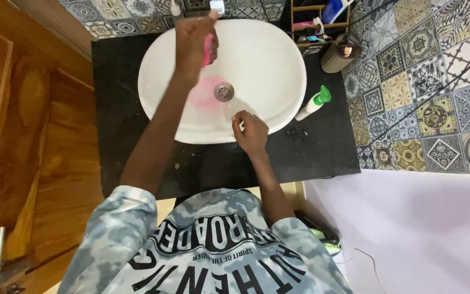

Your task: Cleaning a bathroom sink and the surrounding countertop using a pink cleaning cloth.

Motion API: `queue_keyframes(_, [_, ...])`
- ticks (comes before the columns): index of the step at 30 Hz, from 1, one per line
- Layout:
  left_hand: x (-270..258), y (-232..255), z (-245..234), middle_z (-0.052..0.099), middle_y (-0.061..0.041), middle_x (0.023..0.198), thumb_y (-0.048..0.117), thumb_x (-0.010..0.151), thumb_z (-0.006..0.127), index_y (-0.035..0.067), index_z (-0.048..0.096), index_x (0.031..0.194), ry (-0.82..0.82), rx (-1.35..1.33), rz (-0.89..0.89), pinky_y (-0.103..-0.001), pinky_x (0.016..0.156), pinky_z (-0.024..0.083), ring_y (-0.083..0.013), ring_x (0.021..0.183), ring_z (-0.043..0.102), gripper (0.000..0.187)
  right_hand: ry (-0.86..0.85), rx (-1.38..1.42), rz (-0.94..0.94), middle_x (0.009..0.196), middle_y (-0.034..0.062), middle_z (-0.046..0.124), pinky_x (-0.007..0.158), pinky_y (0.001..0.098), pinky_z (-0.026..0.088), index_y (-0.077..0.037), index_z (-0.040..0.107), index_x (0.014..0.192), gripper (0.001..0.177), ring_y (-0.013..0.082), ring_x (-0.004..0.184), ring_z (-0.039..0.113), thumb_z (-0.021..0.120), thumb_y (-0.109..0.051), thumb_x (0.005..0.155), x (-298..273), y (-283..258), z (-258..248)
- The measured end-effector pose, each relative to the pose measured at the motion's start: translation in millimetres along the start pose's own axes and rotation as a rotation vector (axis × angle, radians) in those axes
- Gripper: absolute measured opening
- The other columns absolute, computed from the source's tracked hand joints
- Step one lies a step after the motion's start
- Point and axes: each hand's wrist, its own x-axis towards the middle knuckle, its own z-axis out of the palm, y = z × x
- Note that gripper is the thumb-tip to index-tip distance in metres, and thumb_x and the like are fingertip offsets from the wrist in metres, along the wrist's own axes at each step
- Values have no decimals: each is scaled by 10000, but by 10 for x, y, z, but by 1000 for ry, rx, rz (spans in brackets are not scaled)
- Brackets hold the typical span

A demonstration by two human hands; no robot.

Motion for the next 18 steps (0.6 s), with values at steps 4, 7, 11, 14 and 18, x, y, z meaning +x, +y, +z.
queue_keyframes(4, [-24, -550, -343, 535, 5, 614, 353, 1045, 624, 128, 569, 754, -159, -63, -395, -306, 451, 359, -121, 478, 486, 372, -14, -15, -25, 699, 0, 649, 540, 362, 451, -125, 663, 880, 139, 191, 578, 607, 700, -221, 973, -13, 17, -55])
queue_keyframes(7, [-362, -1336, -691, 646, -38, 756, 309, 833, 710, 115, 643, 895, -433, 645, -98, -385, 572, 490, -217, 648, 617, 215, -21, -43, -56, 704, -4, 643, 555, 367, 459, -131, 662, 880, 119, 198, 602, 610, 701, -208, 961, -69, 27, -45])
queue_keyframes(11, [-619, -1143, -604, 709, -75, 933, 183, 847, 805, 61, 661, 1078, -632, 753, -365, -372, 715, 567, -201, 815, 688, 298, -30, -28, -68, 707, 2, 627, 582, 384, 467, -131, 657, 869, 124, 217, 629, 606, 714, -206, 949, -88, 48, -89])
queue_keyframes(14, [-740, -657, -424, 704, -147, 945, 198, 922, 712, 108, 554, 1279, -413, 643, -526, -419, 758, 576, -231, 837, 685, 401, -22, 57, -123, 771, 9, 655, 642, 382, 486, -134, 672, 923, 38, 203, 721, 639, 696, -163, 926, -111, 9, -161])
queue_keyframes(18, [-1155, -927, -783, 713, -173, 1126, 179, 991, 684, 48, 633, 1229, -383, 777, -166, -442, 844, 563, -285, 987, 694, 277, -117, 512, 294, 803, 24, 685, 556, 298, 439, -78, 692, 925, 50, 125, 690, 601, 722, -112, 945, -282, 335, -234])
